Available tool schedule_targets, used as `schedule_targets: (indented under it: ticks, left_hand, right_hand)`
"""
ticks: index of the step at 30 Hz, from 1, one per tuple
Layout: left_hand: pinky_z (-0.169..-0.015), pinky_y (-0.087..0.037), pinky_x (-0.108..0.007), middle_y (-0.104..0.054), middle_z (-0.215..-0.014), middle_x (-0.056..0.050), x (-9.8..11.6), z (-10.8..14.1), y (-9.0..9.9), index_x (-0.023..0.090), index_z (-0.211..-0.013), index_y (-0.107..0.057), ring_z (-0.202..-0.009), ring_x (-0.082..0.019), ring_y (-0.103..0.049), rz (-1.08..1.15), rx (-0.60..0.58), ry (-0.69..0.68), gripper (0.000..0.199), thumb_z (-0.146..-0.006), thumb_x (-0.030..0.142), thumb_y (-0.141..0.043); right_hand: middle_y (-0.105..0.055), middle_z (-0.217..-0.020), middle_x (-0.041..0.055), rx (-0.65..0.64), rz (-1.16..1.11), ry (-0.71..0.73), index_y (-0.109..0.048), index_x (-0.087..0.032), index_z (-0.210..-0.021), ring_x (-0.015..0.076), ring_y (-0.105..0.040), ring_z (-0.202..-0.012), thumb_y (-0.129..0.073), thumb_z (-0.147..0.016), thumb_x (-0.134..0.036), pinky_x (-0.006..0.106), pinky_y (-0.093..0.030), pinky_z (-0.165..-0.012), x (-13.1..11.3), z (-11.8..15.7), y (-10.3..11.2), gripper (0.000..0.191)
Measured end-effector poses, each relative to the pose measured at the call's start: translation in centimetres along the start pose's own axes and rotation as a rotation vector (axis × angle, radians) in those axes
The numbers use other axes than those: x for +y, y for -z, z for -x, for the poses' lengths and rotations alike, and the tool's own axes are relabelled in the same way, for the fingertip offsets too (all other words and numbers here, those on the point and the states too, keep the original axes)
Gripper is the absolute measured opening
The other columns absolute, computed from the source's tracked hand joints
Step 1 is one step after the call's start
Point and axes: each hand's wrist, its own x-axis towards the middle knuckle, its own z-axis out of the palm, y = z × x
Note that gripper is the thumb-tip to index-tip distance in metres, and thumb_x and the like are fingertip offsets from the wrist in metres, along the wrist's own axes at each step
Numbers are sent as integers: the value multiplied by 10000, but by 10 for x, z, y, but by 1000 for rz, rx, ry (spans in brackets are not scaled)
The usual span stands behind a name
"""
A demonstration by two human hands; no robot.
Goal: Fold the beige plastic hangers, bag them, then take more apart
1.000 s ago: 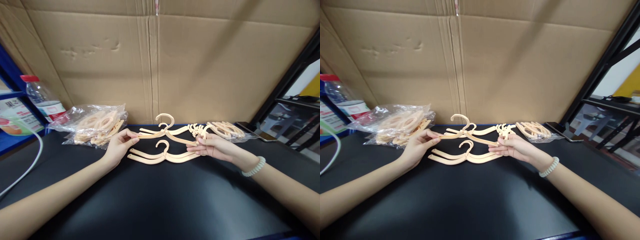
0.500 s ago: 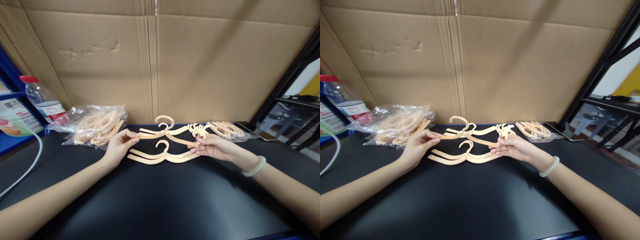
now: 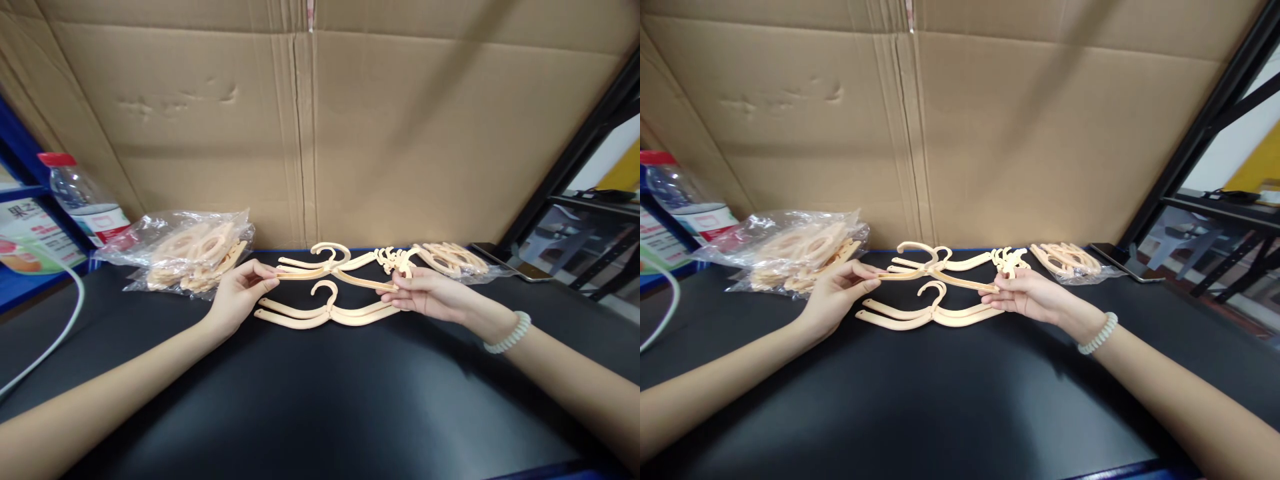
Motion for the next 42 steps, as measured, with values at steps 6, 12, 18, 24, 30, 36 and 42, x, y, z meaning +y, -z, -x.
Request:
schedule_targets:
  ticks: [6, 12, 18, 24, 30, 36, 42]
  left_hand:
    - [-866, -519, -428, -705, -798, -63, 1, 0, 0, 186, -641, -626, -877, -258, -673, -36, -15, -16, 265, -631, 369, -818]
    - [-856, -515, -400, -698, -793, -55, 1, 1, 1, 187, -644, -630, -872, -247, -667, -21, -16, -14, 254, -631, 354, -821]
    - [-853, -516, -404, -695, -784, -55, 1, 1, 0, 186, -651, -629, -870, -249, -666, -29, -25, -16, 263, -635, 369, -818]
    - [-802, -520, -380, -695, -787, -57, 2, 1, 0, 189, -664, -629, -841, -242, -658, -68, -48, -39, 273, -654, 395, -806]
    - [-739, -510, -322, -657, -775, -32, 7, 6, -1, 203, -753, -615, -782, -216, -637, -187, -55, -98, 258, -738, 430, -736]
    - [-729, -495, -297, -673, -793, -19, 14, 12, -4, 211, -861, -643, -742, -202, -645, -345, -89, -207, 182, -828, 391, -648]
    - [-671, -466, -291, -719, -781, -30, 18, 10, -5, 217, -981, -731, -693, -202, -627, -486, -62, -233, 282, -844, 421, -592]
  right_hand:
    - [-670, -831, 42, 88, 30, 47, -544, -165, -764, 211, -724, -905, -740, -775, -124, 286, -583, -908, 1, 1, -3, 201]
    - [-640, -765, 13, 154, 57, 111, -550, -177, -757, 216, -733, -823, -752, -739, -89, 340, -591, -919, -1, 5, -11, 222]
    - [-638, -767, 25, 208, 78, 141, -539, -178, -747, 220, -729, -837, -749, -739, -91, 337, -595, -906, 1, 4, -13, 227]
    - [-586, -666, -14, 191, 107, 185, -520, -184, -667, 190, -720, -745, -795, -705, -145, 309, -611, -849, 1, 5, -18, 280]
    - [-619, -736, 5, 254, 96, 220, -533, -187, -691, 197, -724, -781, -738, -758, -122, 298, -617, -812, 1, 3, -15, 225]
    - [-715, -837, 81, 210, 112, 211, -579, -181, -959, 209, -735, -812, -604, -871, -150, 287, -608, -753, -3, -1, -6, 97]
    - [-669, -1138, 68, 149, 178, 343, -646, -223, -1004, 220, -667, -984, -682, -828, -283, 312, -580, -724, -4, 3, -9, 189]
